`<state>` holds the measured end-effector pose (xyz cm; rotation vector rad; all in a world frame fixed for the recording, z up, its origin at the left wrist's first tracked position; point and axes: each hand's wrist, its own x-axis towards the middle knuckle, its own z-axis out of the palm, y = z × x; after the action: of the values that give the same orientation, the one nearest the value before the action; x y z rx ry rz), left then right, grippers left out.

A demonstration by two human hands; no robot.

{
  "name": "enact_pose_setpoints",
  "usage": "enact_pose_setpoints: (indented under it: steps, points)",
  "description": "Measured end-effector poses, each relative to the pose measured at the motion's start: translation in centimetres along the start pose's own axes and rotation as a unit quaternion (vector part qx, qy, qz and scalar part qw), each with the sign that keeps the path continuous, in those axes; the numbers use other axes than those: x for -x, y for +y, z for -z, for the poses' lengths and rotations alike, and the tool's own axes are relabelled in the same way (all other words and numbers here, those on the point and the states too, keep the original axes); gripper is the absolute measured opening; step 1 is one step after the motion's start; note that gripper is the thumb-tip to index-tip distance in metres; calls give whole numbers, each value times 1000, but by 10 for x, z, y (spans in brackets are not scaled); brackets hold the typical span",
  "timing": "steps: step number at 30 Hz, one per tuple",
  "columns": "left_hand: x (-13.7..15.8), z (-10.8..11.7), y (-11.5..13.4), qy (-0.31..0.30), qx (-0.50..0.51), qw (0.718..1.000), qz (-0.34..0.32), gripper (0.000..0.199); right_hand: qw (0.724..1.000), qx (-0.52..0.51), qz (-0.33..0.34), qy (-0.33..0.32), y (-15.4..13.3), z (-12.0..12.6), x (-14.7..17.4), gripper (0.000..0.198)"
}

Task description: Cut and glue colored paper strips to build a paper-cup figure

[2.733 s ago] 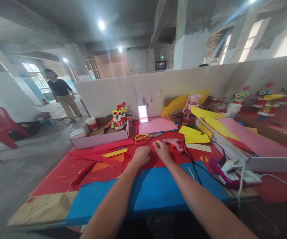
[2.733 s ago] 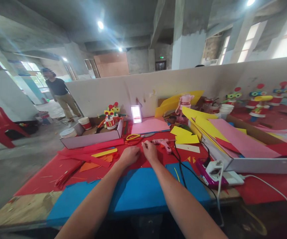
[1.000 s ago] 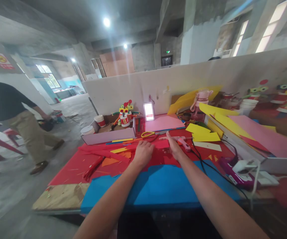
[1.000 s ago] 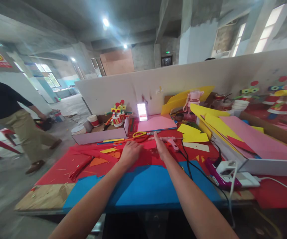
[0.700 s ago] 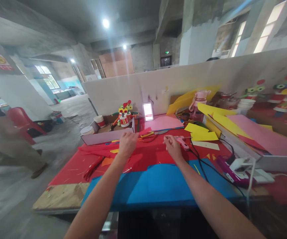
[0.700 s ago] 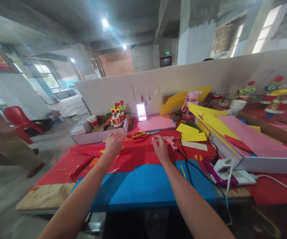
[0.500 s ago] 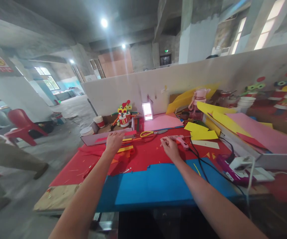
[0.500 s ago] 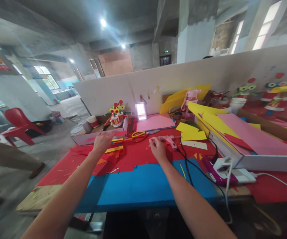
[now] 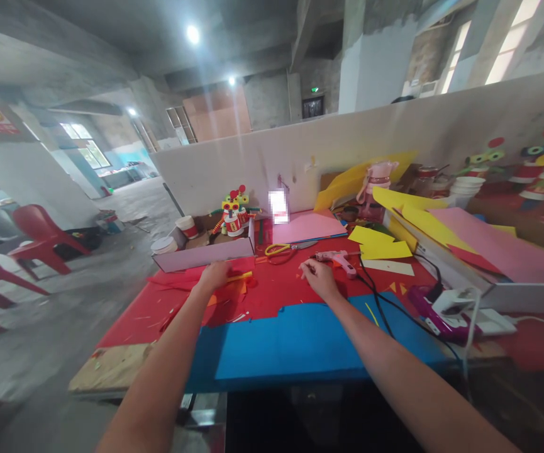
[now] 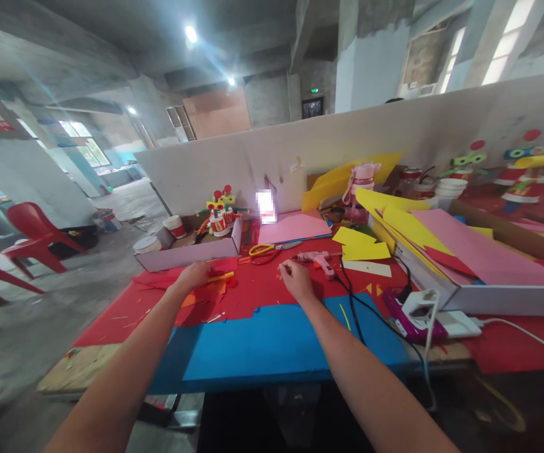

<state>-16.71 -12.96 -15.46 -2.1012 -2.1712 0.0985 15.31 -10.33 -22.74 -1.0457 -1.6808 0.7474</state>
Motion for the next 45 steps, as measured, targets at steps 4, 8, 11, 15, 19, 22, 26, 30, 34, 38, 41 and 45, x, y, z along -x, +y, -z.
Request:
enact_pose_setpoints:
  steps: [4, 8, 11, 15, 19, 22, 26, 30, 34, 38, 41, 45]
  points:
    - [-10, 18, -13, 25, -1, 999, -24, 25, 1000, 13, -1, -1, 3, 0, -1, 26]
    - [-20, 48, -34, 80, 9, 996, -25, 24, 1000, 8, -4, -3, 6, -2, -3, 25]
    - [-24, 60, -41, 82, 9, 996, -19, 22, 1000, 6, -7, -6, 6, -3, -4, 24]
    - [-22, 56, -32, 57, 48, 996, -48, 21, 1000, 0, -7, -12, 4, -3, -3, 23]
    - [-18, 38, -4, -32, 108, 984, -141, 26, 1000, 1, -4, -17, 3, -3, -2, 25]
    - [-19, 23, 20, -16, 77, 987, -139, 26, 1000, 3, -2, -19, 3, -3, -2, 26]
    - [-26, 8, 45, 22, -10, 998, -66, 36, 1000, 12, 1, -22, 2, -2, -2, 26]
    - [-25, 4, 58, 32, -27, 999, -32, 31, 1000, 11, 2, -26, 0, -1, -2, 25]
    - [-7, 3, 64, 36, -38, 998, -34, 30, 999, 17, -2, -37, -2, -1, -2, 24]
    - [17, 2, 65, 34, -52, 997, -39, 26, 999, 14, -2, -42, -1, -3, -2, 23]
    - [28, 4, 67, 34, -65, 995, -62, 26, 999, 12, -2, -44, 0, -4, -2, 24]
    - [32, 5, 72, 9, -69, 995, -69, 27, 999, 7, 0, -44, 0, -3, -1, 22]
